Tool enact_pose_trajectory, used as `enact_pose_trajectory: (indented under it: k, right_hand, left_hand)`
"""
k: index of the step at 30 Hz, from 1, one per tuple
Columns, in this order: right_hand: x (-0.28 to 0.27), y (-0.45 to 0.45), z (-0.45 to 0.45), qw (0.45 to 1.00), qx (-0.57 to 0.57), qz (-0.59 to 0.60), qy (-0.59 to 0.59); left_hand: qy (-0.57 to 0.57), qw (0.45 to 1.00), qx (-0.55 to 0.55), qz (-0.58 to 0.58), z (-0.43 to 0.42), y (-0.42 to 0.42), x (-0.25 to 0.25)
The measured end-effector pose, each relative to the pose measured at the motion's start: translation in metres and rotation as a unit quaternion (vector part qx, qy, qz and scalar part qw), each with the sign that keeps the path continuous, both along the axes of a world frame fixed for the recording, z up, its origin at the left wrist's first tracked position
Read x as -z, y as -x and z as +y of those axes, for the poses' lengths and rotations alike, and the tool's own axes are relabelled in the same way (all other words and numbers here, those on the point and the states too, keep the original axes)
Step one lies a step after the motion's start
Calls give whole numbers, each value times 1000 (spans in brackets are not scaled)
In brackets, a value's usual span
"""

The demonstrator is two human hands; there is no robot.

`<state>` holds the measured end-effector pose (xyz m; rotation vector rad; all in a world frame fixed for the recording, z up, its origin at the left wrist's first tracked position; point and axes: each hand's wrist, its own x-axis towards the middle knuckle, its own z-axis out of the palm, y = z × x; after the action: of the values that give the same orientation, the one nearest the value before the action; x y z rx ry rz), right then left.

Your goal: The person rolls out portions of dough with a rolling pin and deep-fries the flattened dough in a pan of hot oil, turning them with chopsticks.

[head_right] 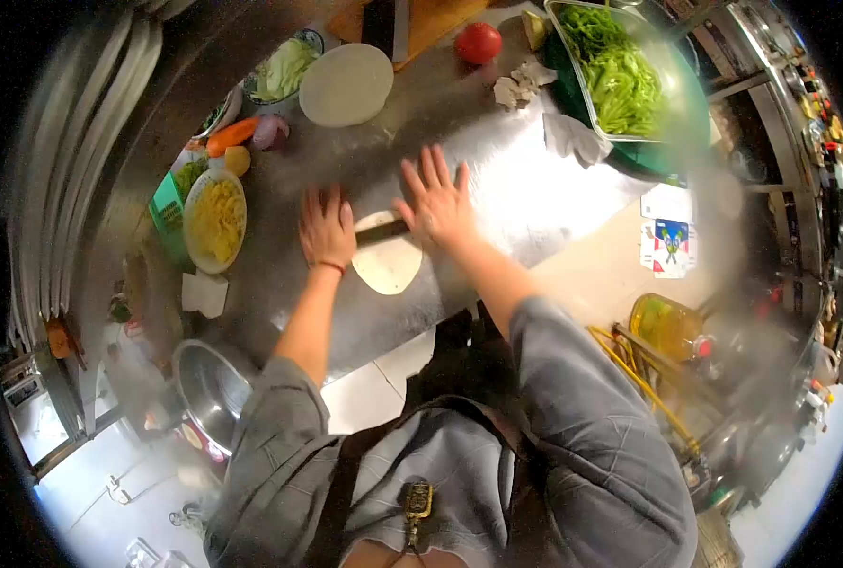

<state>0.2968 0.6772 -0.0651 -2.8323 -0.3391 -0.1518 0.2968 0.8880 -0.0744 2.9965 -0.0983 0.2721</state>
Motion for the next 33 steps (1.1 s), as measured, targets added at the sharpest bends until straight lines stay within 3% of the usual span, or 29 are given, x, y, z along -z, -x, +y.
enact_pose_trajectory:
  k: [3, 5, 6, 7, 9, 10, 11, 13, 15, 17, 18, 19, 21, 22, 25, 27, 29, 31, 33]
  right_hand:
    - [7, -61, 6, 1000, 3, -23, -20]
    - [21, -68, 8, 998, -64, 4, -19]
    - [11, -41, 5, 995, -63, -16, -76]
    - [8, -9, 1, 997, -68, -17, -42]
    - [6, 47, -16, 993, -112, -43, -10]
    - [13, 60, -27, 990, -139, -14, -33]
    - [17, 78, -36, 984, -165, 20, -56]
    - [2, 108, -42, 984, -159, 58, -61]
    - [-14, 119, -50, 983, -150, 80, -64]
    - [-27, 142, -61, 977, -140, 60, -149]
    - [-39, 150, -68, 971, -152, 85, -161]
    - [-39, 159, -73, 971, -152, 89, -164]
    - [-39, 173, -79, 962, -193, 86, -172]
    - [-38, 180, -79, 958, -203, 99, -176]
    - [-35, 191, -78, 946, -228, 151, -174]
    - [-35, 194, -75, 947, -224, 145, -179]
    - [-36, 191, -69, 948, -217, 142, -185]
    - [-41, 176, -61, 962, -189, 129, -151]
    - [-43, 156, -50, 963, -173, 158, -131]
  left_hand:
    - [68, 995, 47, -51, 11, -51, -3]
    - [130, 955, 163, 210, 5, -60, -16]
    - [174, 951, 217, 134, -1, -45, -14]
    - [176, 950, 216, 143, -5, -32, -13]
    - [181, 957, 64, 219, -17, -15, -19]
    - [173, 923, 15, 343, -15, -19, -18]
    - [122, 935, 68, 327, -18, -16, -21]
    - [72, 962, 237, 112, -16, -3, -23]
    - [99, 949, 239, 183, -28, 9, -68]
    - [277, 893, 151, 323, -35, 30, -117]
    - [344, 877, 138, 306, -30, 42, -117]
    - [517, 790, 69, 322, -27, 58, -118]
    - [563, 747, -66, 349, -22, 77, -132]
    - [563, 746, -70, 348, -16, 87, -123]
    - [632, 709, -150, 274, 5, 132, -58]
    - [501, 835, -156, 163, 19, 156, -33]
    - [474, 850, -172, 152, 30, 172, -36]
    - [252, 959, -114, 67, 27, 174, -54]
    - [194, 970, -115, 91, 24, 168, -41]
